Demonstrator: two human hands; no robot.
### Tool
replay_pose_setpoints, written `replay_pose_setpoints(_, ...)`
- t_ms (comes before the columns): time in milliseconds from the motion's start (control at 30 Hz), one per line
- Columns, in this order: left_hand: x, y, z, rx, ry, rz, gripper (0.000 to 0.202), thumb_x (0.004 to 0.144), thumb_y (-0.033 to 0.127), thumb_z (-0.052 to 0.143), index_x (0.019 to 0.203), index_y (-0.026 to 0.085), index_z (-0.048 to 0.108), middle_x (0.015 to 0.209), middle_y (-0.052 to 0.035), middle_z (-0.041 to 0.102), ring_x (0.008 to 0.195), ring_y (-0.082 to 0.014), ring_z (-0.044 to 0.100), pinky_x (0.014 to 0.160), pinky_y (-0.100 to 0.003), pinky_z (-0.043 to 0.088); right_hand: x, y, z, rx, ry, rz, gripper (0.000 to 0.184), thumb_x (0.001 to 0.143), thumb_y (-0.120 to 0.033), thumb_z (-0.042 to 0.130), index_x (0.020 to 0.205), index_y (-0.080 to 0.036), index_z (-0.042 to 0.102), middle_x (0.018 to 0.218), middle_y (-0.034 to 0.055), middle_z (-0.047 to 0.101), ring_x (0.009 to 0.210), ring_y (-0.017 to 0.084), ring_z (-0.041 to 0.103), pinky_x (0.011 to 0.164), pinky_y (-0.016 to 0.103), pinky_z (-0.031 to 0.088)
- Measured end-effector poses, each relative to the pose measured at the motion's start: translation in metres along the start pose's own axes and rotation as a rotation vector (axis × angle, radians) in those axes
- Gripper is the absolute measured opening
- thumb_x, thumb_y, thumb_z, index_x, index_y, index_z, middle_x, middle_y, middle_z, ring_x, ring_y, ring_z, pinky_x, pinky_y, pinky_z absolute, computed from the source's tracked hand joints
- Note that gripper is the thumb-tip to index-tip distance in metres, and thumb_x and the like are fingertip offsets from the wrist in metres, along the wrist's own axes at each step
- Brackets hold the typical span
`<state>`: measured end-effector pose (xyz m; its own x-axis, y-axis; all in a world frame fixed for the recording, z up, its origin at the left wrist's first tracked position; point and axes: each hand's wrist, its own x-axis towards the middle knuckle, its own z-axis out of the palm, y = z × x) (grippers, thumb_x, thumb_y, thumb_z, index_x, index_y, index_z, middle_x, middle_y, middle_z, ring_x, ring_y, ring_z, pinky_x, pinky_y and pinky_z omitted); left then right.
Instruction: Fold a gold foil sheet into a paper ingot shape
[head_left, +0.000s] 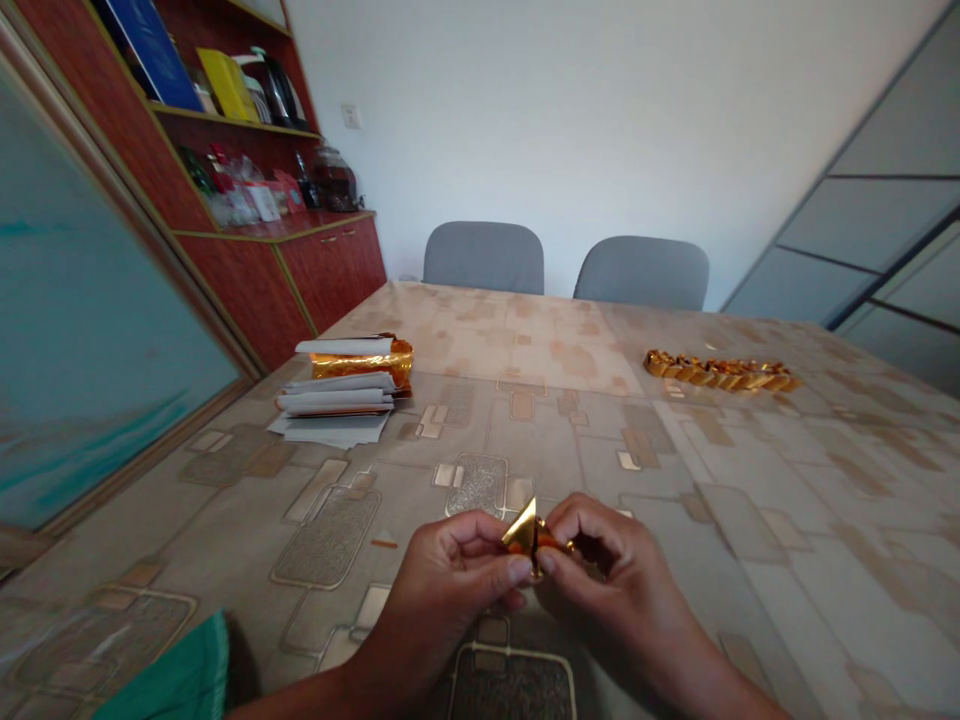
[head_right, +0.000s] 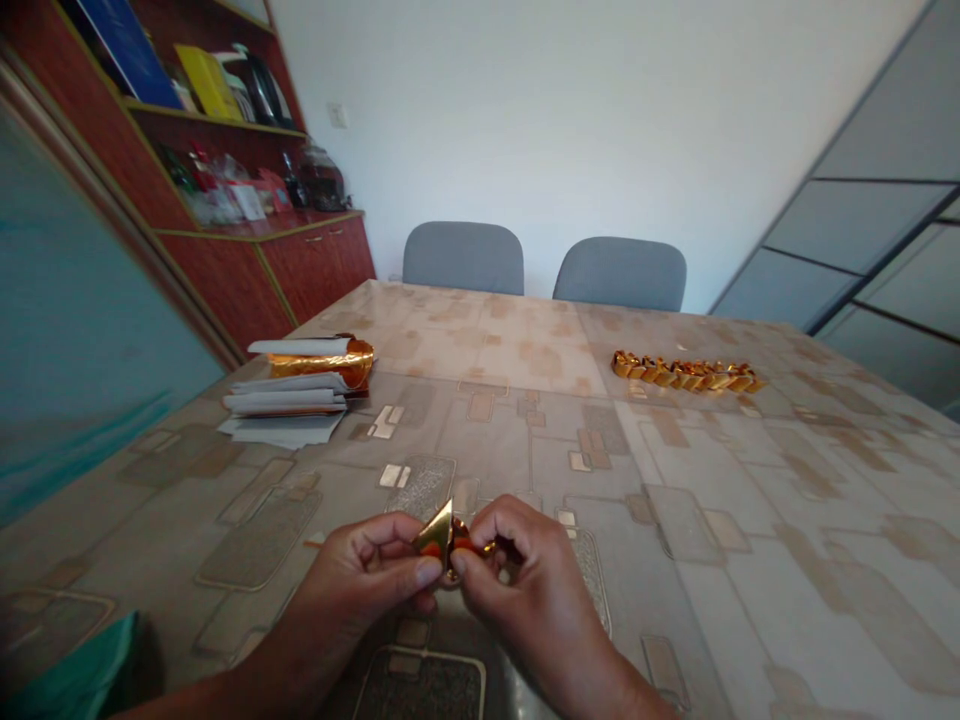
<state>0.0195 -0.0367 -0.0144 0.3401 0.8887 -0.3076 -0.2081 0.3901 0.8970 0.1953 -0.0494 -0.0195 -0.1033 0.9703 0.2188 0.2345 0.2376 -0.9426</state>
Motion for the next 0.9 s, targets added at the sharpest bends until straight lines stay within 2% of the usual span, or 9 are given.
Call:
replay_pose_setpoints(167,-0.0005,-0.0005,-0.0005,0.075,-0.039,0.045,0.028,0.078,0.041,0.079,0.082,0.014,0.079,0.081,-0.0075,0.076,0.070,-0.0169,0.067,0.062,-0.024,0.054,-0.0002,-0.0010,-0.0015,-0.171,-0.002,-0.040,0.020,0.081,-0.020,0.063,0.062,-0.021,0.057,0.064,-0.0009,0.059,0.059,0.014,0.054,0.053,0.028,0.038)
replay_pose_setpoints(400,-0.0025,-0.0009,-0.0003,0.149,-0.039,0.005,0.024,0.078,0.038,0.077,0.082,0.015,0.081,0.080,-0.0067,0.076,0.069,-0.0179,0.066,0.063,-0.025,0.054,0.0005,-0.0013,-0.0057,-0.196,-0.084,-0.097,0.021,0.086,-0.024,0.068,0.065,-0.021,0.063,0.065,-0.0011,0.061,0.061,0.014,0.057,0.055,0.027,0.040)
replay_pose_setpoints(667,-0.0005,-0.0048,-0.0012,0.149,-0.040,-0.033,0.019,0.078,0.033,0.076,0.081,0.015,0.080,0.079,-0.0065,0.076,0.070,-0.0176,0.067,0.064,-0.025,0.053,-0.0001,-0.0026,-0.0047,-0.207,-0.146,-0.117,0.020,0.088,-0.022,0.070,0.069,-0.022,0.066,0.069,-0.0010,0.063,0.065,0.014,0.059,0.057,0.027,0.040)
replay_pose_setpoints(800,0.0009,-0.0064,-0.0029,0.115,-0.061,-0.040,0.023,0.078,0.037,0.079,0.084,0.014,0.079,0.084,-0.0075,0.076,0.075,-0.0179,0.068,0.066,-0.024,0.054,0.0009,-0.0022,-0.0039,-0.221,-0.154,-0.137,0.020,0.090,-0.024,0.068,0.070,-0.022,0.066,0.071,-0.0004,0.063,0.066,0.015,0.059,0.059,0.027,0.041)
replay_pose_setpoints(900,0.0007,-0.0063,-0.0019,0.051,-0.025,-0.073,0.031,0.074,0.042,0.084,0.079,0.013,0.076,0.078,-0.0054,0.073,0.071,-0.0155,0.066,0.064,-0.023,0.054,0.0009,-0.0041,-0.0045,-0.193,-0.124,-0.104,0.017,0.086,-0.026,0.070,0.070,-0.022,0.065,0.070,-0.0007,0.061,0.066,0.015,0.057,0.058,0.027,0.040)
